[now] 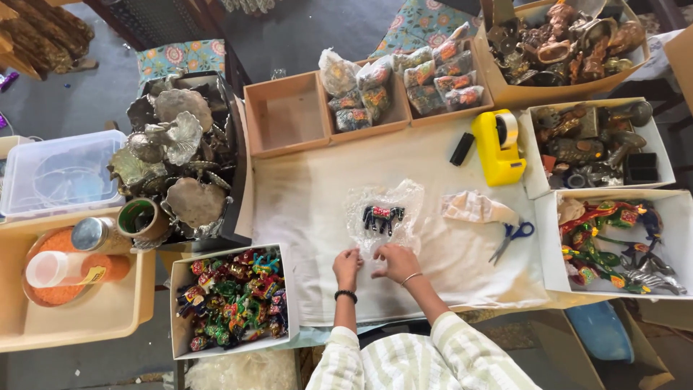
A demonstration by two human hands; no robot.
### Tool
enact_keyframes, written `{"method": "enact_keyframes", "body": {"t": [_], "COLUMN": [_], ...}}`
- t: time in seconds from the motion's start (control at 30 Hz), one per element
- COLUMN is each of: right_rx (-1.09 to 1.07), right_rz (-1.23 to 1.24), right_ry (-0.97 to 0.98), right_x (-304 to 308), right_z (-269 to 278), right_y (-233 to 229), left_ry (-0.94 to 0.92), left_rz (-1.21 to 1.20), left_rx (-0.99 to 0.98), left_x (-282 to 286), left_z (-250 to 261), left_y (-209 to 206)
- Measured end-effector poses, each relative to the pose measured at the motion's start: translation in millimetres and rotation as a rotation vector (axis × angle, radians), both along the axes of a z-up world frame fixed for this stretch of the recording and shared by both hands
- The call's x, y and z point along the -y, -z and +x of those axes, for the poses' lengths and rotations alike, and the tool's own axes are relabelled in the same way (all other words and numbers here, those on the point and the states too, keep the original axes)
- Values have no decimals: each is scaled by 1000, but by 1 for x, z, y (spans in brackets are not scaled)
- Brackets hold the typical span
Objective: The person wraps a small souvenir elephant in bubble wrap and secures it with tape at a packing station.
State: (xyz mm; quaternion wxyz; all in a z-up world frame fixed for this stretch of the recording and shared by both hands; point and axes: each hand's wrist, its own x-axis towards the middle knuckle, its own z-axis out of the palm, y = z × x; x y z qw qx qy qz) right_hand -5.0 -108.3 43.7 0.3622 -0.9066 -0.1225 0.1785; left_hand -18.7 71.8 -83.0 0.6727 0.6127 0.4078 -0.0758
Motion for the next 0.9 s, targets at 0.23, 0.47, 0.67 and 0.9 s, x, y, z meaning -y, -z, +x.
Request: {"method": "enact_keyframes", "body": {"t": [0.23, 0.47, 0.67, 0.9], "right_rx": [184, 256, 159, 254], "right_rz": [-131, 1, -20, 96], "right_ry": [-45, 29, -9, 302], "right_x": [-3, 5, 5, -1], "right_z": [-24, -24, -21, 33], "right_y": [66, 64, 49, 32], "left_ry": [0, 194, 237, 265], "left_rz": [-185, 405, 659, 554], "left_rx": [-84, 117, 70, 63], "left_x": [0, -8, -2, 8], "left_z": [10, 36, 25, -6], "left_y": [-20, -1, -9, -40]}}
